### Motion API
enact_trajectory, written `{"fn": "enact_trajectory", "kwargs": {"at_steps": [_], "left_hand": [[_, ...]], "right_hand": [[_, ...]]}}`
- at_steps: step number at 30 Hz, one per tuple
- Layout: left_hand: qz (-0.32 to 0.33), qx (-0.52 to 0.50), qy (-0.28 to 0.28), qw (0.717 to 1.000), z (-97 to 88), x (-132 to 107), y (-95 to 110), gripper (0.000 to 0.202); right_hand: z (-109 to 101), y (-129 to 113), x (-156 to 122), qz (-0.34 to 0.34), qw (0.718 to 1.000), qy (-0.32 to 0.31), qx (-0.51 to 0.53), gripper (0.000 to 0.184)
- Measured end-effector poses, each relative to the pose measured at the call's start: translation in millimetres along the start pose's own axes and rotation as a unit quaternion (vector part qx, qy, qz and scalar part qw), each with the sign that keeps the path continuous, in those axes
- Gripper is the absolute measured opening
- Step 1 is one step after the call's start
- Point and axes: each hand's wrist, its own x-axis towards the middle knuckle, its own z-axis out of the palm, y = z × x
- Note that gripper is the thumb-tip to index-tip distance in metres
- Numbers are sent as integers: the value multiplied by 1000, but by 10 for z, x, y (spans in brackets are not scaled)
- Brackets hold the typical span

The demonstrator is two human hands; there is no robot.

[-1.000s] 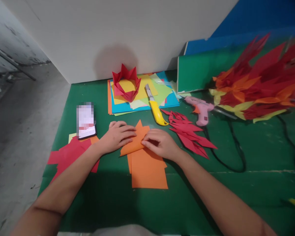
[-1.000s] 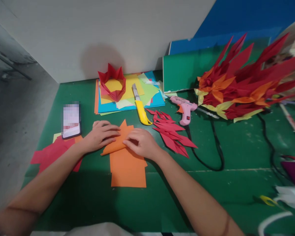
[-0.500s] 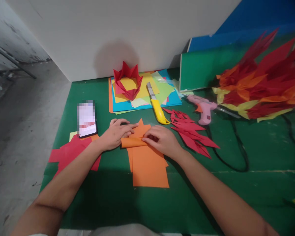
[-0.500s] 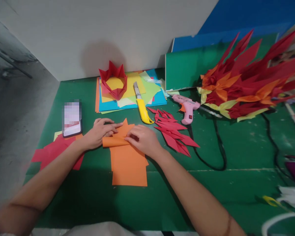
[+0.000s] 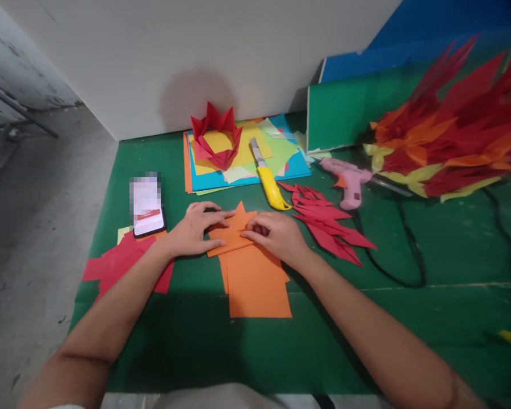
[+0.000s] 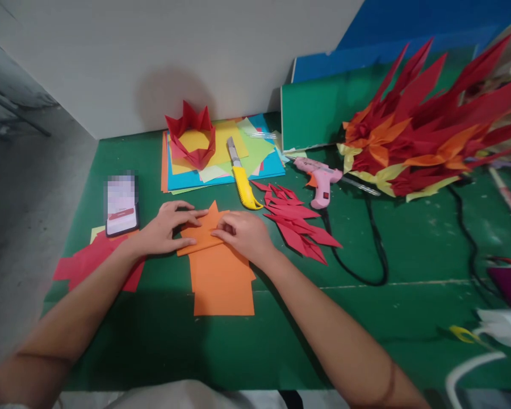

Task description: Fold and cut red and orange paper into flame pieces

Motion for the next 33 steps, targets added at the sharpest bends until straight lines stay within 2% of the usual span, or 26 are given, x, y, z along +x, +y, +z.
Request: {"fn": "enact_trajectory", "kwargs": {"at_steps": [9, 16, 21, 25, 29, 33], "left_hand": [[45, 45, -5, 998, 5, 1, 8, 29], [69, 80, -1, 994, 28, 1, -10, 30], [68, 85, 2, 994, 34, 1, -4, 31], [64, 85, 3, 994, 36, 0, 4, 33], [57, 84, -3, 995, 45, 0, -2, 36], [52, 85, 1, 995, 59, 1, -13, 37]], "right_hand": [[28, 15, -7, 5, 1000, 7, -4, 26], [32, 12, -12, 0, 1000, 15, -5, 30], [25, -1, -20, -12, 999, 39, 13, 20], [-54, -28, -25, -113, 990, 74, 31, 14], [-80, -43, -37, -241, 970, 2, 27, 16], [-34, -34, -50, -283, 958, -51, -6, 20]]}}
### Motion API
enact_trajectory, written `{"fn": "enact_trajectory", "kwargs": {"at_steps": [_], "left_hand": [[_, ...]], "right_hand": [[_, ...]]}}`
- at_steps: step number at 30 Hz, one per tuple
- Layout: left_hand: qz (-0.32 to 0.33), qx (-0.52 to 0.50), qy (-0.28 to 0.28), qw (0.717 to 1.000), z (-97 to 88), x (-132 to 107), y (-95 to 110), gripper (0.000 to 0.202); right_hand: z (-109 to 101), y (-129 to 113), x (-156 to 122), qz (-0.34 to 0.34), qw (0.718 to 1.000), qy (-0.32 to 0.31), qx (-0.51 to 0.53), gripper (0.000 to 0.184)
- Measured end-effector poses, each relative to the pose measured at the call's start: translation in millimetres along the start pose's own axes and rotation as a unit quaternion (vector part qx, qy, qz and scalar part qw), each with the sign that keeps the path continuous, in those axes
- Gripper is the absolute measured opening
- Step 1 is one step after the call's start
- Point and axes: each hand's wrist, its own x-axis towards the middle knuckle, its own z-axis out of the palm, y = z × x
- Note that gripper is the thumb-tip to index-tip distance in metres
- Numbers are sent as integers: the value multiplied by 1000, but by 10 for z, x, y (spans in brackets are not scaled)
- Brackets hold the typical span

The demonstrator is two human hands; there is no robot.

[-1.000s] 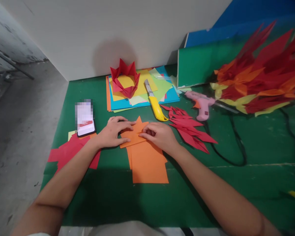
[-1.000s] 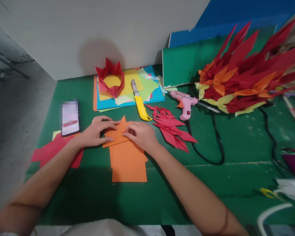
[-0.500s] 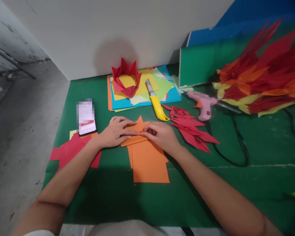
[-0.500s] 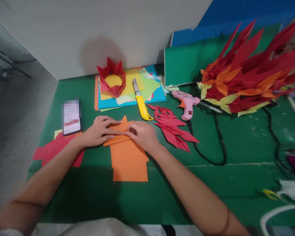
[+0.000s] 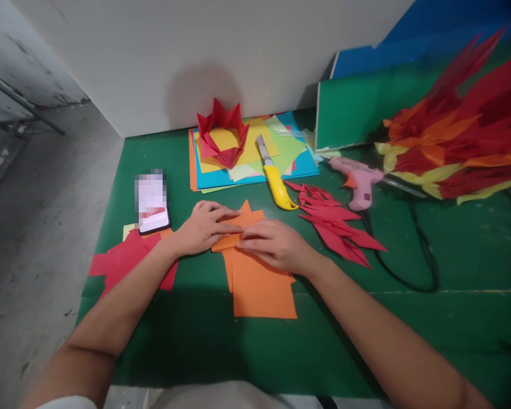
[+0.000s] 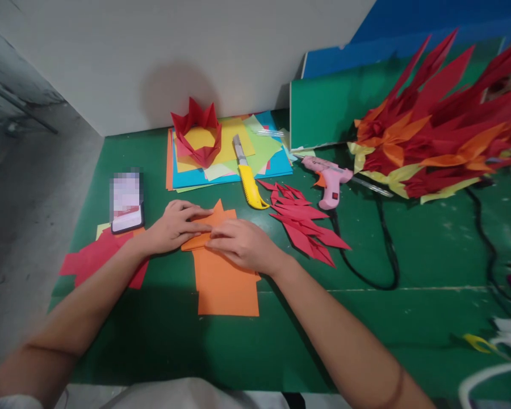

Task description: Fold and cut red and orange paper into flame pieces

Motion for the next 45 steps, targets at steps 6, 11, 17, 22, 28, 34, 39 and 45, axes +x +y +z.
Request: {"fn": "enact_trajectory", "kwargs": {"at_steps": [6, 11, 17, 22, 28, 34, 39, 45], "left_hand": [[1, 3, -1, 1000, 1, 0, 7, 38], [9, 2, 7, 1000, 2, -1, -1, 30], [23, 14, 7, 1000, 1, 1, -5, 34], [22, 19, 15, 999, 4, 1, 4, 34], [22, 18, 17, 999, 10, -1, 9, 32], [20, 18, 13, 1000, 1, 2, 16, 31], [20, 16, 14, 1000, 8, 6, 17, 30], [23, 18, 16, 999, 8, 5, 3, 28]], "right_hand": [[14, 15, -13, 10, 999, -34, -13, 22], [18, 26, -16, 9, 999, -43, -13, 22], [15, 15, -10, -3, 999, -34, -21, 22], [11, -1, 0, -4, 999, -44, -20, 21], [16, -68, 56, 2, 996, -81, -40, 25], [63, -135, 99, 7, 992, -104, -65, 28], [112, -241, 149, 38, 987, -130, -90, 34], [93, -293, 189, 65, 985, -138, -78, 33]]}}
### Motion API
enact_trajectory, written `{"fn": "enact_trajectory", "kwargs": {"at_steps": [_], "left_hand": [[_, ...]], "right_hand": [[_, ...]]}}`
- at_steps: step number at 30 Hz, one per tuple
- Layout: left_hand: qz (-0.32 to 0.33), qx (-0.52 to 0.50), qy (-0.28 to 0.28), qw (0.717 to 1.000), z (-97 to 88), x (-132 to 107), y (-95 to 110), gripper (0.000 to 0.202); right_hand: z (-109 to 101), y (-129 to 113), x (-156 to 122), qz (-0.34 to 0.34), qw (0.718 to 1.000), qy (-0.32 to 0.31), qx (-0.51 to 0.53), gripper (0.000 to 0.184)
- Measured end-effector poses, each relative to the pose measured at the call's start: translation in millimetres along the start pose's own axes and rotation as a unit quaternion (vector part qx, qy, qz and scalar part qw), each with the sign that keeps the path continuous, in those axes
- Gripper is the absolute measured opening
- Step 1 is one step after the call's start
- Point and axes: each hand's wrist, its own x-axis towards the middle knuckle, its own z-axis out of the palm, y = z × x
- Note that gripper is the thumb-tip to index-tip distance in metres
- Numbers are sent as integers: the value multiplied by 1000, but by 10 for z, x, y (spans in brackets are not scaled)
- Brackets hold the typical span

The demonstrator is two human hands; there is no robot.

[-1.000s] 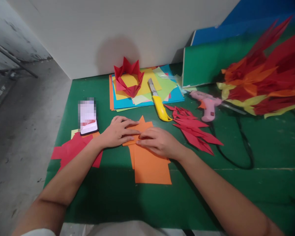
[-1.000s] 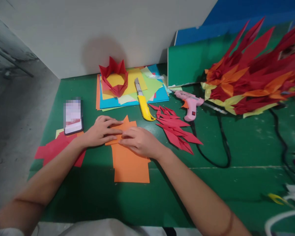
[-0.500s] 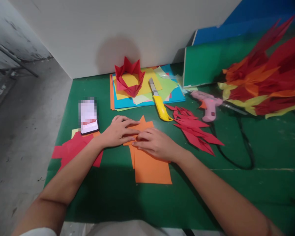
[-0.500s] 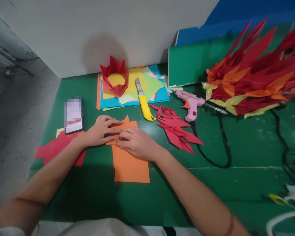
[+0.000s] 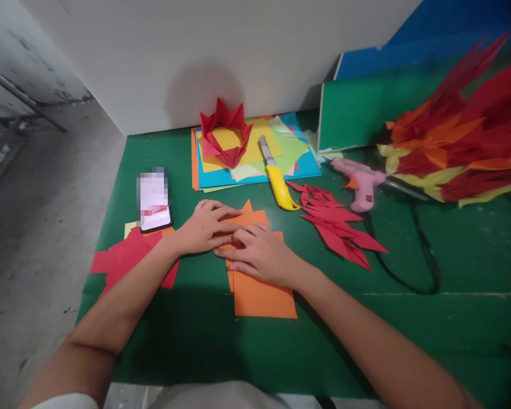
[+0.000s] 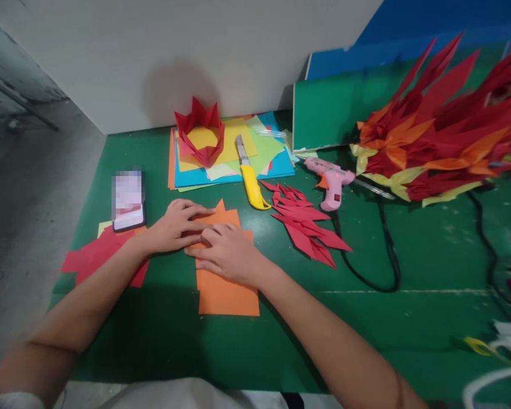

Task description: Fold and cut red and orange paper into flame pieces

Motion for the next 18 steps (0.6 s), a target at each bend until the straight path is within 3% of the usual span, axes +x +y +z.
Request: {"fn": "enact_trajectory", "kwargs": {"at_steps": [7, 18], "left_hand": [[6, -3, 1, 1000, 0, 2, 3, 32], [-5, -11, 7, 1000, -4, 3, 16, 33]], "right_hand": [[-54, 302, -179, 13, 993, 74, 93, 32], [-104, 324, -212, -19, 994, 65, 90, 27]]}}
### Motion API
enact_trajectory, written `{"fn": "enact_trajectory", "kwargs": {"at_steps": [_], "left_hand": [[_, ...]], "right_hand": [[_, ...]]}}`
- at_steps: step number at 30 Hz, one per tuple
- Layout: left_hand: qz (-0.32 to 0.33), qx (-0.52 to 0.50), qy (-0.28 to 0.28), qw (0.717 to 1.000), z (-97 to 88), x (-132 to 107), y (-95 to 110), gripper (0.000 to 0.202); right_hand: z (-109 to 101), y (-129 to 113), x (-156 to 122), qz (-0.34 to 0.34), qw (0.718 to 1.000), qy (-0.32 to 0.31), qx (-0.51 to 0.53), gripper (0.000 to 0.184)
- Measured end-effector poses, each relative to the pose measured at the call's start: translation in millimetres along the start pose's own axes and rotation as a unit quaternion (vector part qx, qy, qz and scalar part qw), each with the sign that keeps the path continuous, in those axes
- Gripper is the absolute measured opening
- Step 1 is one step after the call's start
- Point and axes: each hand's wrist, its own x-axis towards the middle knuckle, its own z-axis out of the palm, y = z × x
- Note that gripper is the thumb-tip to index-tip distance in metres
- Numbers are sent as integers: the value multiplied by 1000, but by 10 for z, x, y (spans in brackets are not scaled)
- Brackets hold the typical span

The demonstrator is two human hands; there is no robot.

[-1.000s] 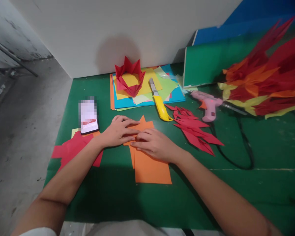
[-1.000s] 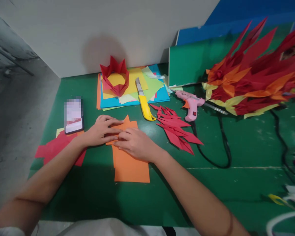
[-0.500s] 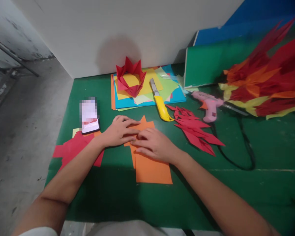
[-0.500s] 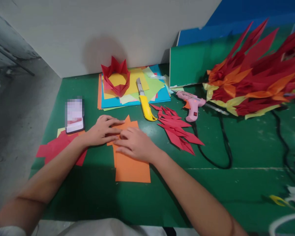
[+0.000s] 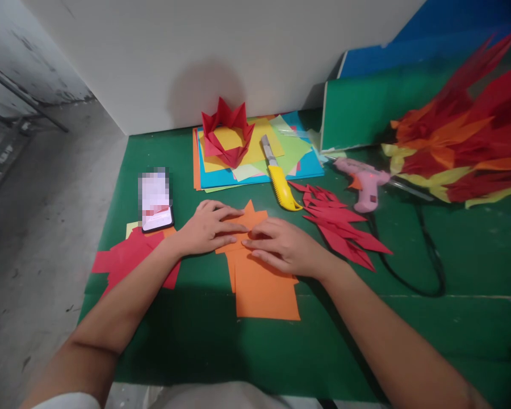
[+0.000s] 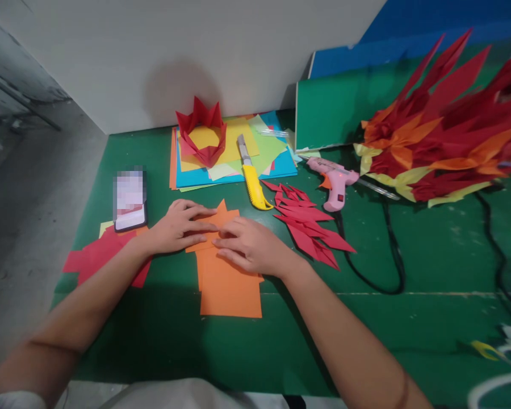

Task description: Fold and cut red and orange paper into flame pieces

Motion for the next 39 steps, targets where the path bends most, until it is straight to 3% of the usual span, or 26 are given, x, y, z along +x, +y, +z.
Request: {"fn": "enact_trajectory", "kwargs": {"at_steps": [5, 12, 23, 30, 39], "left_hand": [[3, -2, 1, 1000, 4, -2, 4, 38], [-1, -6, -9, 1000, -10, -2, 4, 37], [1, -3, -12, 1000, 9, -6, -18, 45], [2, 9, -13, 1000, 22, -13, -20, 48], [-4, 9, -14, 1000, 7, -6, -7, 40]], "right_hand": [[5, -32, 20, -26, 999, -9, -37, 28], [-41, -50, 23, -13, 999, -12, -46, 28], [-158, 104, -114, 9, 994, 107, -15, 21], [-73, 51, -58, 0, 998, 7, -64, 31], [-135, 57, -49, -18, 998, -2, -66, 24]]}}
